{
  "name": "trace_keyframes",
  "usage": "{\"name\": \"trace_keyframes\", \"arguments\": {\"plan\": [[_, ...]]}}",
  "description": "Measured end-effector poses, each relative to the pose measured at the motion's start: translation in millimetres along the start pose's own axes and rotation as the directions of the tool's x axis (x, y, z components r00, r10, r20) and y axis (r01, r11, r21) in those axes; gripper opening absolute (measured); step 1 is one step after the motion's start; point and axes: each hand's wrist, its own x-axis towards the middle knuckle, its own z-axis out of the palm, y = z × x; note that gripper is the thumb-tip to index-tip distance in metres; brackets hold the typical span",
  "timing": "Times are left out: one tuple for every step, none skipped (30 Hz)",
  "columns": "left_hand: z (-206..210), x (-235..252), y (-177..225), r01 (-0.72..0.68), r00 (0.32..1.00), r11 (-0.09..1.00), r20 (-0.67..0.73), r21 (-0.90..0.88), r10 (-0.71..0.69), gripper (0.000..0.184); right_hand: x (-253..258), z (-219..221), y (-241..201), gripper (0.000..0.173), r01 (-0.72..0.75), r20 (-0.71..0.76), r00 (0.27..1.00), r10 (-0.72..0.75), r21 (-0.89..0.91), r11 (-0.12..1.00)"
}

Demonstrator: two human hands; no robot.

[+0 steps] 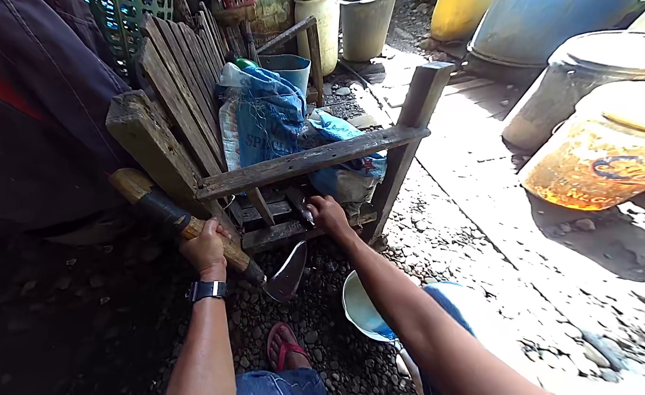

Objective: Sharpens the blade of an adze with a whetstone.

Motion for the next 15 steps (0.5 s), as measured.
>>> {"name": "trace_keyframes", "arguments": {"plan": [[-2.1, -1.4, 1.9, 0.004, 1.000, 1.000, 0.010, 0.015, -0.004, 0.010, -17.2, 7.2, 22.8, 0.035, -0.006, -0.101, 0.995, 0.025, 0.184, 0.983], [-4.8, -2.3, 3.8, 0.006, 1.000, 1.000, 0.018, 0.030, -0.006, 0.010, -35.9, 19.8, 47.2, 0.034, -0.066, -0.154, 0.979, 0.136, 0.392, 0.918], [-7.8, -3.3, 5.4, 0.007, 1.000, 0.999, 0.024, 0.045, -0.008, 0.010, -56.8, 37.5, 70.1, 0.034, -0.161, -0.147, 0.940, 0.308, 0.604, 0.781], [-10.3, -4.5, 6.4, 0.008, 1.000, 0.998, 0.023, 0.058, -0.009, 0.010, -78.4, 54.9, 89.3, 0.035, -0.271, -0.077, 0.864, 0.498, 0.762, 0.588], [-11.5, -5.9, 6.9, 0.014, 1.000, 0.997, 0.019, 0.070, -0.016, 0.011, -96.5, 71.0, 105.1, 0.035, -0.373, 0.011, 0.741, 0.671, 0.838, 0.398], [-11.6, -8.0, 7.2, 0.021, 1.000, 0.997, 0.014, 0.080, -0.023, 0.012, -109.1, 85.5, 120.7, 0.033, -0.449, 0.099, 0.603, 0.792, 0.863, 0.233], [-11.6, -10.9, 7.2, 0.030, 1.000, 0.996, 0.005, 0.086, -0.031, 0.013, -116.4, 98.9, 134.2, 0.031, -0.518, 0.167, 0.479, 0.862, 0.846, 0.124], [-11.4, -13.7, 6.8, 0.042, 0.999, 0.995, -0.003, 0.090, -0.042, 0.013, -120.1, 109.4, 142.5, 0.028, -0.603, 0.202, 0.399, 0.894, 0.792, 0.090], [-10.8, -16.8, 6.0, 0.057, 0.998, 0.994, -0.012, 0.091, -0.057, 0.014, -122.2, 114.8, 146.3, 0.027, -0.724, 0.222, 0.365, 0.904, 0.679, 0.126], [-9.9, -20.5, 4.9, 0.071, 0.997, 0.994, -0.020, 0.089, -0.069, 0.014, -124.3, 116.8, 147.3, 0.028, -0.848, 0.222, 0.373, 0.901, 0.475, 0.234], [-8.9, -24.6, 4.4, 0.082, 0.996, 0.993, -0.024, 0.082, -0.080, 0.014, -126.7, 115.0, 143.0, 0.027, -0.907, 0.223, 0.412, 0.883, 0.196, 0.374], [-7.7, -28.2, 4.1, 0.089, 0.996, 0.993, -0.024, 0.071, -0.088, 0.013, -131.1, 106.3, 129.7, 0.027, -0.883, 0.230, 0.452, 0.862, -0.020, 0.469], [-6.4, -31.5, 3.6, 0.092, 0.996, 0.994, -0.023, 0.062, -0.091, 0.012, -141.4, 84.1, 101.7, 0.029, -0.837, 0.261, 0.493, 0.830, -0.119, 0.534], [-5.1, -34.9, 3.0, 0.095, 0.995, 0.994, -0.020, 0.060, -0.094, 0.012, -159.1, 44.4, 67.7, 0.035, -0.757, 0.387, 0.551, 0.739, -0.141, 0.638], [-3.4, -38.5, 2.6, 0.097, 0.995, 0.994, -0.019, 0.057, -0.096, 0.012, -171.9, 11.7, 33.7, 0.037, -0.705, 0.432, 0.582, 0.689, -0.154, 0.692]]}}
